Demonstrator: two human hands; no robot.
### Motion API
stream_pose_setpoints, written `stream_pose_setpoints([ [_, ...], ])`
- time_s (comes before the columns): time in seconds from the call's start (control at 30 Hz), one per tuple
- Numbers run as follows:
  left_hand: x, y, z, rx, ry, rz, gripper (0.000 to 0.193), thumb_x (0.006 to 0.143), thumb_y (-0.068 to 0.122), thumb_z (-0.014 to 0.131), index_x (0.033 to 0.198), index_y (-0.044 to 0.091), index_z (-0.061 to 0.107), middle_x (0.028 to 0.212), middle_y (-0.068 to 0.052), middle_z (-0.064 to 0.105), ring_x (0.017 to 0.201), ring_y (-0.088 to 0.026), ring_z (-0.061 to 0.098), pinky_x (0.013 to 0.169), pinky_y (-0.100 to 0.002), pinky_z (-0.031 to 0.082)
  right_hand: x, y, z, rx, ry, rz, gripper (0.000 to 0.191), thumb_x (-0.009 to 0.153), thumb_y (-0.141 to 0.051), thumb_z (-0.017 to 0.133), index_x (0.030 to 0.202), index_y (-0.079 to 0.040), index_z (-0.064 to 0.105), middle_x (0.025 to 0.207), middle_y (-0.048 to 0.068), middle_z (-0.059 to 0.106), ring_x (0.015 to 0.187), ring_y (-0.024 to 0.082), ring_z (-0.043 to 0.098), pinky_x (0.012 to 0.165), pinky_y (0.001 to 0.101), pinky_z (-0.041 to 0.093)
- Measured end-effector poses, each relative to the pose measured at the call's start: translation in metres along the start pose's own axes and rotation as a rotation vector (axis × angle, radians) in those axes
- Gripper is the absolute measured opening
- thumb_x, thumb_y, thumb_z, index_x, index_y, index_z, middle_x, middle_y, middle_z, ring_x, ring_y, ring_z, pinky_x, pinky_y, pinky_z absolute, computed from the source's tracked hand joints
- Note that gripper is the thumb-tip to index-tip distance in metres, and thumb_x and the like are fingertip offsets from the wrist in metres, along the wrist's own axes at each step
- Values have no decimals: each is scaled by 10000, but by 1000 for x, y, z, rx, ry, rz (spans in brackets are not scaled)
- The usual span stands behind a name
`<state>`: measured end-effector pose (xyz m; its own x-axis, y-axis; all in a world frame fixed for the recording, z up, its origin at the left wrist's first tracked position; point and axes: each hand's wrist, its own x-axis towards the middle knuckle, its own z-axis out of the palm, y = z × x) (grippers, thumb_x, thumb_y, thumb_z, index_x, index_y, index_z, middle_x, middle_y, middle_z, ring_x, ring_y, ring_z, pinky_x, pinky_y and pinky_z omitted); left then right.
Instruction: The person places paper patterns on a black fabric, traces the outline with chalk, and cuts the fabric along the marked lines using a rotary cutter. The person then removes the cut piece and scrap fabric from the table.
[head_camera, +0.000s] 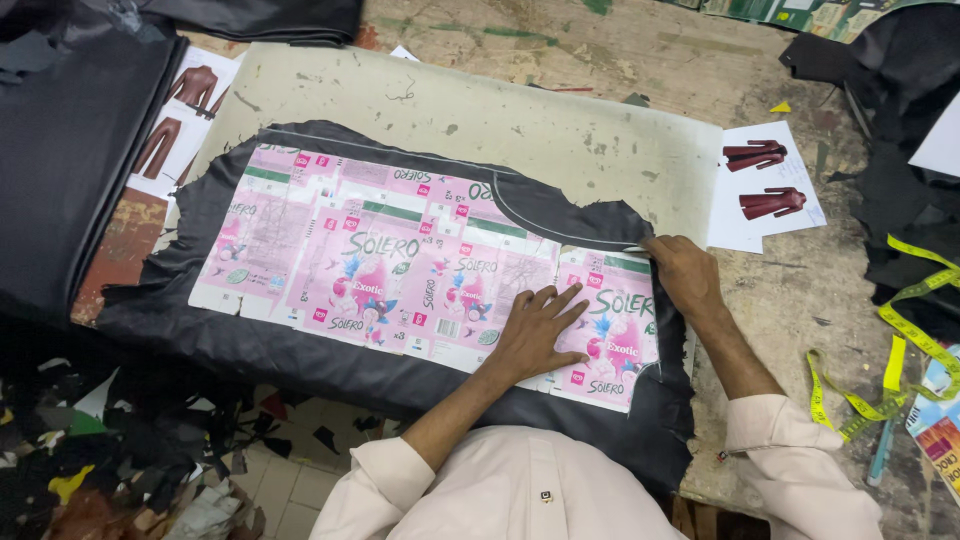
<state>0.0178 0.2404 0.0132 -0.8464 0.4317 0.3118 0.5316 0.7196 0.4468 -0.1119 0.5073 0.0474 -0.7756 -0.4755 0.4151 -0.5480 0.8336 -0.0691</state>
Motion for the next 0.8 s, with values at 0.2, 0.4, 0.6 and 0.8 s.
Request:
stream_pose_setpoints([
  [0.2, -1, -9, 5, 31, 42, 46, 893, 774, 670, 727, 1500, 189, 531, 1626, -59, 423, 1476, -315, 383, 1248, -619, 158, 28, -38, 26, 89, -15, -151, 250, 874, -62, 670, 1110, -103, 742, 948, 103, 739, 871, 289, 716, 700, 403, 573],
  [0.4, 1, -14, 6, 52, 0, 52, 936, 745, 694, 715, 1492, 160, 532, 1594, -91, 459, 1531, -288, 339, 1268, -622, 100, 83, -101, 63, 228, -174, -97, 195, 907, -152, 708, 1078, -59, 720, 953, 160, 734, 896, 363, 707, 731, 468, 559],
  [0.6, 2, -15, -1, 31, -118, 18, 808, 777, 684, 707, 1378, 149, 623, 1527, -93, 535, 1526, -279, 361, 1302, -614, 98, 130, -155, 84, 386, -145, 81, 362, 861, -121, 743, 1220, -72, 721, 1014, 202, 735, 918, 405, 706, 799, 494, 560],
  [0.8, 1, -19, -2, 5, -87, 26, 852, 761, 663, 716, 1394, 101, 620, 1481, -113, 567, 1490, -313, 378, 1289, -606, 95, 161, -179, 97, 421, 23, 132, 458, 771, -90, 797, 1222, -55, 726, 1012, 204, 740, 906, 402, 715, 793, 480, 566],
])
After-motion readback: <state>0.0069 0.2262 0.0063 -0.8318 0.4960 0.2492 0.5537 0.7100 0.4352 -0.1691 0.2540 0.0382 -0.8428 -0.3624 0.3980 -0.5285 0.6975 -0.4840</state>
